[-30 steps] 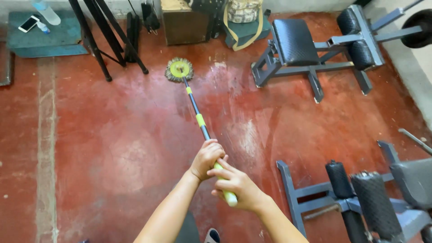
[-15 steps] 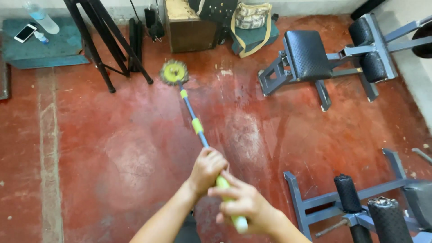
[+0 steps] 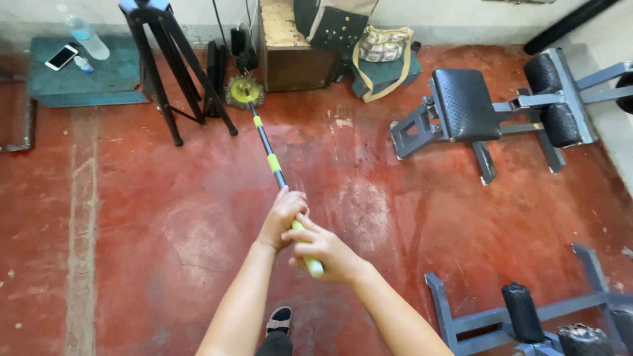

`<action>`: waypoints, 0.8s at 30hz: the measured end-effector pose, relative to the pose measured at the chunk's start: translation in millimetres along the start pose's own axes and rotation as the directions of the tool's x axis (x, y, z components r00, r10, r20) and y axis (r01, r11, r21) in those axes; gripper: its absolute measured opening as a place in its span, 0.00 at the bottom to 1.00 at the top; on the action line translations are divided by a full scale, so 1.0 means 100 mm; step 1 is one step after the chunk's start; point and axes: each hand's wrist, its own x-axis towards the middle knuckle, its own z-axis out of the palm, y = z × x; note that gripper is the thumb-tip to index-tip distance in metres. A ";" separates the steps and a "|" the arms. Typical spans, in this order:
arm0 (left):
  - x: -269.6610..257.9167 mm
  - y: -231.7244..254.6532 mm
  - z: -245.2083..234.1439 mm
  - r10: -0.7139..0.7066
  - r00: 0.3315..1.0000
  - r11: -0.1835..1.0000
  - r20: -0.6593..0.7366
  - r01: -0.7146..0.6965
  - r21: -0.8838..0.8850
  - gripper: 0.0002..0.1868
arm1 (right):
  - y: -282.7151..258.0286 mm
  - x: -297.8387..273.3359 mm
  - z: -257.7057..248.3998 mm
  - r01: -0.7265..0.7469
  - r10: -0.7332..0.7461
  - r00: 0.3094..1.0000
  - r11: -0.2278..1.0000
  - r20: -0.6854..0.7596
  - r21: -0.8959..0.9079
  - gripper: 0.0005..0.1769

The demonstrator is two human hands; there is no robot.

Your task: Mopping the floor between gym equipment.

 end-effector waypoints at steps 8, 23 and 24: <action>0.08 -0.58 -0.20 -0.207 0.973 0.978 0.100 0.203 0.048 0.12 | 0.50 0.29 0.45 -0.066 0.066 0.998 0.997 0.002 -0.030 0.11; -0.89 1.63 0.20 -0.264 0.951 0.959 0.163 0.276 -0.060 0.08 | -1.27 -1.28 -0.16 -0.209 0.210 0.968 0.978 0.140 -0.021 0.09; -0.98 1.82 0.22 -0.265 0.948 0.961 0.179 0.275 -0.035 0.08 | -1.43 -1.42 -0.19 -0.212 0.213 0.968 0.977 0.133 -0.019 0.10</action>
